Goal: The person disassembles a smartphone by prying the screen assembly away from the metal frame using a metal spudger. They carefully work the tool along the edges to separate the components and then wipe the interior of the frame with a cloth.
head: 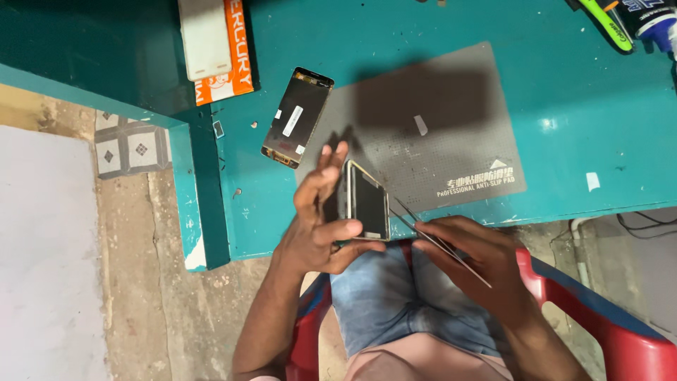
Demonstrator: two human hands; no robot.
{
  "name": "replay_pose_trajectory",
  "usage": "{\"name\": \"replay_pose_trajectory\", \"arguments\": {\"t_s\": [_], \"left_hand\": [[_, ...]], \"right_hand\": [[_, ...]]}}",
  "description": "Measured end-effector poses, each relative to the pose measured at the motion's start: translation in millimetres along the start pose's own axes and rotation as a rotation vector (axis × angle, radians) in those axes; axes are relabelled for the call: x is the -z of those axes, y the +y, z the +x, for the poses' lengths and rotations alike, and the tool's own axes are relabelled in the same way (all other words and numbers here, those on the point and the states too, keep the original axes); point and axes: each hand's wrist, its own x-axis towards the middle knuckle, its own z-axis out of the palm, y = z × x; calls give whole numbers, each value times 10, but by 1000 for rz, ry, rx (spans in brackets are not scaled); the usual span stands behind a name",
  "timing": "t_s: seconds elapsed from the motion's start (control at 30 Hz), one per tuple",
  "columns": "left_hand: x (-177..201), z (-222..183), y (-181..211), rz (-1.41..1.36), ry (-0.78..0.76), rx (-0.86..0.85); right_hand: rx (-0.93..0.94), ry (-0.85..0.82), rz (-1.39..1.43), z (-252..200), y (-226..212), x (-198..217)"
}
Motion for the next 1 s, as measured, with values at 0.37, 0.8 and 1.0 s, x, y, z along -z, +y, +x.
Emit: {"name": "replay_pose_trajectory", "arguments": {"t_s": [0.37, 0.8, 1.0], "left_hand": [[-37, 38, 48, -205, 177, 53], [-49, -130, -150, -272, 202, 121], [-119, -181, -134, -347, 304, 139]], "right_hand": [[256, 63, -26, 97, -4, 112], [-62, 116, 326, 769, 143, -129], [40, 213, -400, 986, -22, 313]]}}
